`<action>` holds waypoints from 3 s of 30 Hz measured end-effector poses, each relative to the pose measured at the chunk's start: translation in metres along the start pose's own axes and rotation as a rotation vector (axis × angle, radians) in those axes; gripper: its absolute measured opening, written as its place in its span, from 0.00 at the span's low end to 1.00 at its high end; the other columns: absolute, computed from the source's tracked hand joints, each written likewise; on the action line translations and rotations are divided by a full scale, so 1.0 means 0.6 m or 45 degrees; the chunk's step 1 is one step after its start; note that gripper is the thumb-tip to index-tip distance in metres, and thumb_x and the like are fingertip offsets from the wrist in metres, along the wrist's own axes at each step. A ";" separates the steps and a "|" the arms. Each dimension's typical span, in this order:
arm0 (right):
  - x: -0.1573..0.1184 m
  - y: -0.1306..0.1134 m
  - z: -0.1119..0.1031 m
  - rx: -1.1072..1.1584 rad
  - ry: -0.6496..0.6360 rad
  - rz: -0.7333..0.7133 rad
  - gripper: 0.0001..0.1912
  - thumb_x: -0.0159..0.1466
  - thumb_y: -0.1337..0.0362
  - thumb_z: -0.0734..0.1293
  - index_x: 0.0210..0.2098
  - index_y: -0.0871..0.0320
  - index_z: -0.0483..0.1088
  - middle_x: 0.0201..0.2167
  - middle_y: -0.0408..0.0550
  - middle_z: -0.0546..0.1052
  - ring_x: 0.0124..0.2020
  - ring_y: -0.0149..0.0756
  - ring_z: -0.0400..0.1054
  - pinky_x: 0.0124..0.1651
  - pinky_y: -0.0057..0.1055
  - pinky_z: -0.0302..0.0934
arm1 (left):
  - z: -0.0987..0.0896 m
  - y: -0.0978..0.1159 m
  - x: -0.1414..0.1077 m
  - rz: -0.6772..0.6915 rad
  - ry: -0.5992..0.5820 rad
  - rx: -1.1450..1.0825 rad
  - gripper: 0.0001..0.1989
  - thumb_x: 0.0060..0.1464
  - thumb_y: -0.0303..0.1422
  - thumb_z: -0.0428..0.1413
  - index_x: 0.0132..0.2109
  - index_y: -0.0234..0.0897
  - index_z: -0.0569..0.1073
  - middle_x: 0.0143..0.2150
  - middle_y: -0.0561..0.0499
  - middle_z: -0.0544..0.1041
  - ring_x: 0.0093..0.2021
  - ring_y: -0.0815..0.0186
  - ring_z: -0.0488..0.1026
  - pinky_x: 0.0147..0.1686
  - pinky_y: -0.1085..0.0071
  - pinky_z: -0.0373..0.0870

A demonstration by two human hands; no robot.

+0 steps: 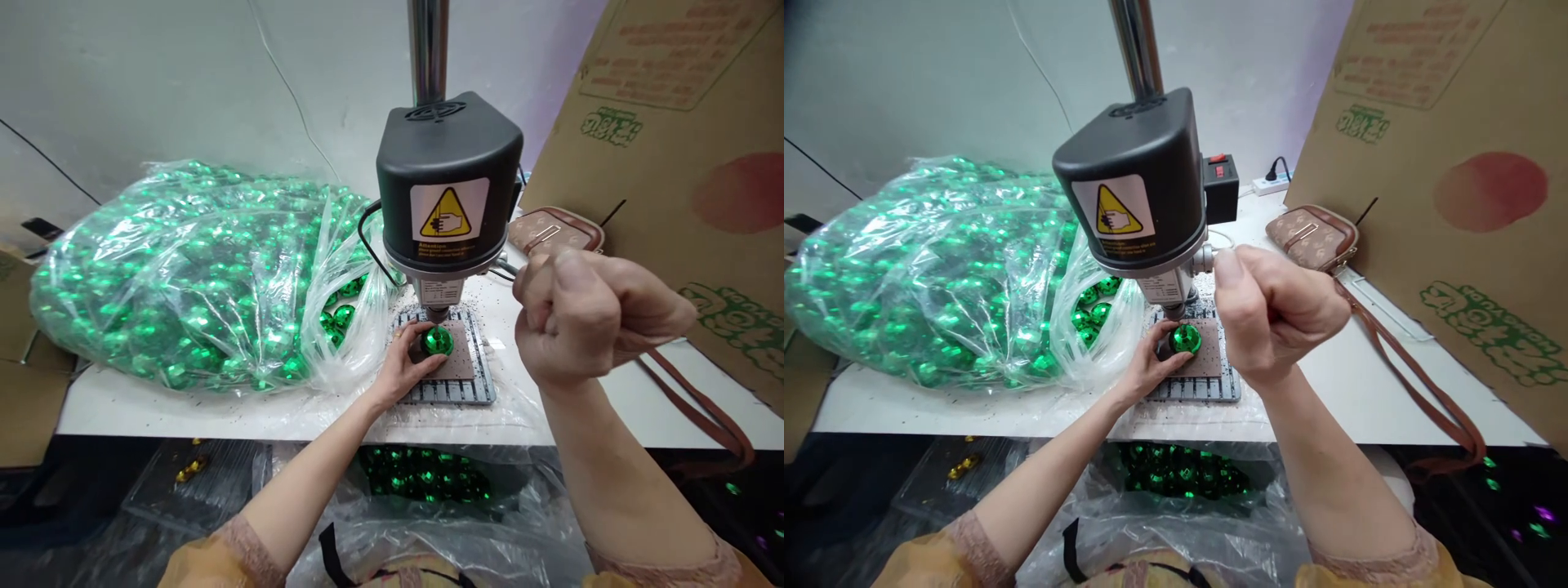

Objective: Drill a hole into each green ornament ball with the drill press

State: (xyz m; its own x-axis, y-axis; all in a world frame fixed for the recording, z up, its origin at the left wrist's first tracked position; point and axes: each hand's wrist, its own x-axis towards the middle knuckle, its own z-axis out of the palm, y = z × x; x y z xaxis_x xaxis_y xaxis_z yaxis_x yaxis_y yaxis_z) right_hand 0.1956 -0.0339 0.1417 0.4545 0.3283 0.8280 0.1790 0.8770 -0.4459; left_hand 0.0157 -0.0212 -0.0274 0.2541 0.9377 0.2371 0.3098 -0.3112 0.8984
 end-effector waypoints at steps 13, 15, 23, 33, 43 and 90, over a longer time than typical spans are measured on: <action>-0.020 0.025 -0.014 0.067 -0.076 -0.291 0.24 0.61 0.70 0.64 0.22 0.57 0.42 0.15 0.36 0.49 0.15 0.24 0.41 0.19 0.35 0.40 | 0.002 0.004 0.001 0.011 0.000 -0.016 0.25 0.57 0.44 0.69 0.59 0.45 0.75 0.61 0.43 0.76 0.66 0.49 0.70 0.68 0.51 0.63; -0.022 0.027 -0.015 0.055 -0.065 -0.276 0.23 0.61 0.71 0.64 0.22 0.57 0.42 0.16 0.37 0.49 0.15 0.24 0.41 0.19 0.34 0.40 | 0.003 0.004 0.002 0.011 0.005 -0.024 0.25 0.57 0.44 0.69 0.58 0.45 0.75 0.61 0.43 0.76 0.66 0.49 0.70 0.68 0.50 0.63; -0.033 0.039 -0.026 0.127 -0.108 -0.381 0.24 0.61 0.74 0.64 0.21 0.56 0.43 0.17 0.37 0.52 0.16 0.22 0.46 0.21 0.33 0.43 | 0.003 -0.003 0.000 0.020 0.018 0.005 0.27 0.57 0.46 0.70 0.59 0.45 0.75 0.62 0.43 0.74 0.67 0.49 0.70 0.69 0.51 0.63; -0.051 0.045 -0.034 0.174 -0.177 -0.442 0.23 0.60 0.77 0.64 0.20 0.57 0.45 0.17 0.36 0.53 0.16 0.21 0.48 0.22 0.32 0.45 | 0.006 -0.006 0.001 0.028 0.045 -0.003 0.27 0.56 0.45 0.70 0.59 0.45 0.76 0.60 0.44 0.75 0.66 0.48 0.70 0.68 0.50 0.64; 0.061 -0.012 0.025 0.142 -0.028 0.276 0.25 0.62 0.69 0.70 0.15 0.55 0.54 0.11 0.35 0.55 0.13 0.23 0.48 0.20 0.33 0.43 | 0.011 0.023 -0.013 0.020 0.181 -0.012 0.23 0.58 0.41 0.68 0.57 0.41 0.75 0.55 0.43 0.79 0.57 0.53 0.77 0.59 0.56 0.72; 0.049 -0.004 0.020 0.147 0.021 0.196 0.24 0.62 0.67 0.69 0.15 0.55 0.55 0.11 0.35 0.56 0.13 0.22 0.49 0.21 0.33 0.44 | -0.076 0.077 -0.018 -0.524 -0.001 -0.847 0.35 0.50 0.49 0.71 0.60 0.41 0.70 0.41 0.51 0.78 0.29 0.70 0.74 0.28 0.73 0.68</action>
State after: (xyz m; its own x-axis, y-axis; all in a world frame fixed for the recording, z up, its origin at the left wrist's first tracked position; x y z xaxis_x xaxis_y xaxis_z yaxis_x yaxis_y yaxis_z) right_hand 0.1982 -0.0222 0.1713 0.4835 0.4566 0.7469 0.0052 0.8517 -0.5241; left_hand -0.0141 -0.0386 0.0285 0.2384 0.9574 -0.1632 -0.2349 0.2198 0.9468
